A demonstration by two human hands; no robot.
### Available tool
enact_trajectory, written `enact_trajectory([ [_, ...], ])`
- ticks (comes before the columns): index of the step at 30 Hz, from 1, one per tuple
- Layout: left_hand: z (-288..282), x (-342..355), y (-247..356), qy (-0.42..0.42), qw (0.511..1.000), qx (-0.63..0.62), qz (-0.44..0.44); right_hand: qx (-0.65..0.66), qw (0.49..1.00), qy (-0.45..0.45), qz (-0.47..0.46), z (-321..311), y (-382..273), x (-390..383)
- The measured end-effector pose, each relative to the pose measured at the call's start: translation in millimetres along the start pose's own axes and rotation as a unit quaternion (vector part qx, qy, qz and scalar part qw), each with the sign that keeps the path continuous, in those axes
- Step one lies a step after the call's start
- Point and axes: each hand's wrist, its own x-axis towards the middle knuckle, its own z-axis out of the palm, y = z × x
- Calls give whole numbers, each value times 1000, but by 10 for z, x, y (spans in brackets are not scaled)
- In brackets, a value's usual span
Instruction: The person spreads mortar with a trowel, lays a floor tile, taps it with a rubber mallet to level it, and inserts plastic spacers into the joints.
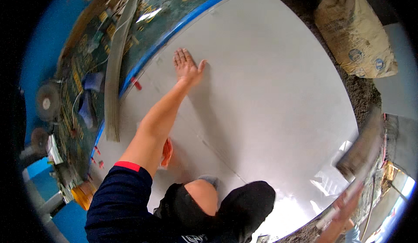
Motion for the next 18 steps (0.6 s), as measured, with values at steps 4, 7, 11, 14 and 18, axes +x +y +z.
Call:
enact_trajectory([
  [4,-82,418,68,-26,999,16,22,137,976,124,-117,-204,-514,34],
  [7,-107,582,42,-23,999,31,25,106,960,108,-236,230,244,502],
  [11,13,831,261,19,999,11,35,-136,984,21,113,2333,1728,638],
  [14,-16,896,241,11,999,15,34,-126,963,-209,116,3179,1155,766],
  [18,-8,906,144,9,1000,8,-8,-156,941,-285,99,4000,835,502],
])
